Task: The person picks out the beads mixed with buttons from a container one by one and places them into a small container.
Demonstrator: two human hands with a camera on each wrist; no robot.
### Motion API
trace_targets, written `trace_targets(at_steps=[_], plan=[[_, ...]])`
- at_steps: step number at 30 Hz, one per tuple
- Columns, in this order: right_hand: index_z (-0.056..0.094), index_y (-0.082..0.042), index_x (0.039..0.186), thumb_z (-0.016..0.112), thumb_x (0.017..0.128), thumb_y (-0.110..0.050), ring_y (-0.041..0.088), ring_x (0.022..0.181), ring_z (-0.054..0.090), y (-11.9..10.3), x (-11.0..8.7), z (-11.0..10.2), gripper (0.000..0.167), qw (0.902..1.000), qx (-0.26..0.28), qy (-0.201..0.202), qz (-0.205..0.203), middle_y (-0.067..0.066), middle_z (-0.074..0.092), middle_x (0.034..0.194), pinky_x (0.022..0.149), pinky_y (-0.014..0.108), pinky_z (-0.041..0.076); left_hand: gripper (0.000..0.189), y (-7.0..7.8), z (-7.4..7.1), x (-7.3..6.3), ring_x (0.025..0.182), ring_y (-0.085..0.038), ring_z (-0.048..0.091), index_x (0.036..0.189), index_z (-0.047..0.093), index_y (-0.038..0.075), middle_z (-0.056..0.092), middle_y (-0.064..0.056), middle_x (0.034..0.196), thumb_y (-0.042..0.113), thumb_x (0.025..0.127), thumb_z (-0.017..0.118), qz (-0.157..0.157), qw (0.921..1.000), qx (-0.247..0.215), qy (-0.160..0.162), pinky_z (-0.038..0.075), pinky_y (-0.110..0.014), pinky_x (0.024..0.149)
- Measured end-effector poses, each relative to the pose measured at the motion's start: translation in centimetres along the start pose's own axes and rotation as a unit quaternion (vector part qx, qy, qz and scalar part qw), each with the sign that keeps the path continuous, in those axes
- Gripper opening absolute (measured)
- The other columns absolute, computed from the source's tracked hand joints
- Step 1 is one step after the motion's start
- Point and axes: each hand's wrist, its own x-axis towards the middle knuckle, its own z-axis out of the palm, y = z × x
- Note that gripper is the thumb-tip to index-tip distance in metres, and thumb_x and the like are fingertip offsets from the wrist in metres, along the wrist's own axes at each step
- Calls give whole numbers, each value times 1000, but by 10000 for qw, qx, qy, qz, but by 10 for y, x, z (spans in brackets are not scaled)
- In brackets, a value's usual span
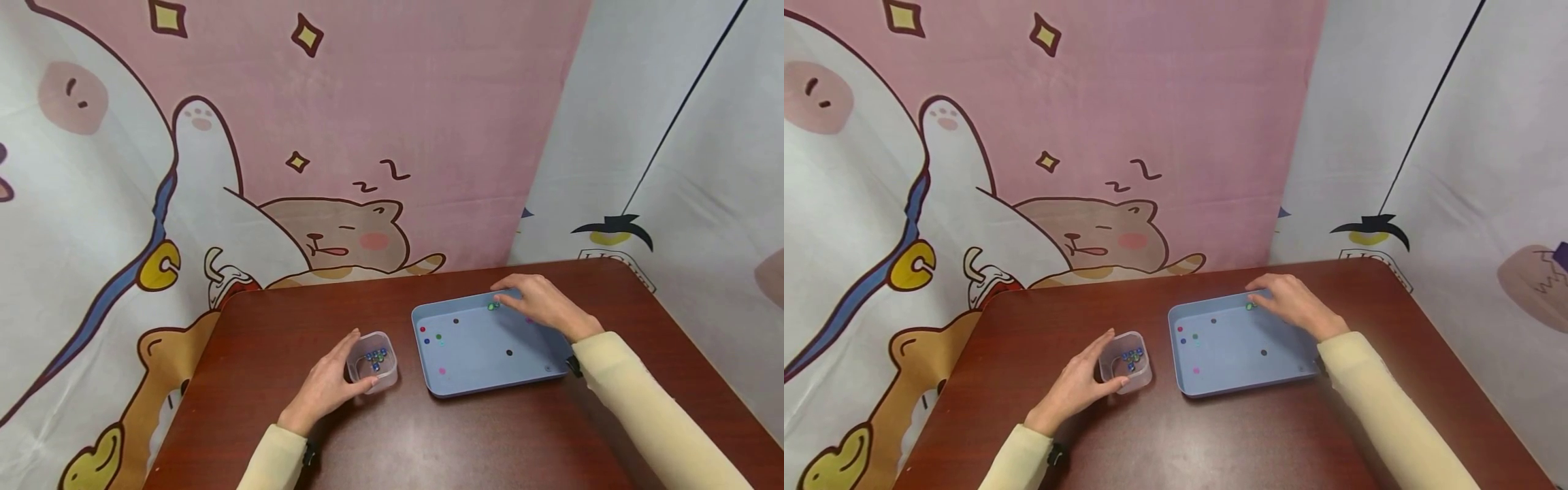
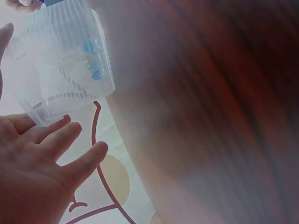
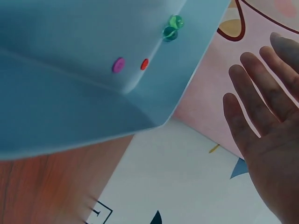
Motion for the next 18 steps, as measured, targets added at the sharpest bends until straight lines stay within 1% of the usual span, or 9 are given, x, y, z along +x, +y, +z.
trace_targets(at_steps=[8,14,18], plan=[[76,-4,120,75,96,-15,30,109,69,10,5,9,26,9998,-3,-207,34,11,74,117,90,53,55,103,1,0,0,138,-33,53,161,39,13,40,-7,164,65,82,79,-6,10000,-42,-9,46,-58,107],[76,-2,119,74,97,-15,31,110,68,11,8,14,26,9992,-57,-387,96,12,74,119,92,54,54,103,0,0,0,137,-33,54,160,39,12,41,-8,163,64,82,79,41,10000,-46,7,46,-58,107],[76,-4,118,74,96,-14,30,110,68,11,8,17,24,9989,-41,-461,113,11,74,118,92,53,54,103,0,1,0,137,-33,53,161,38,12,41,-8,163,65,82,79,61,10000,-46,13,45,-58,107]])
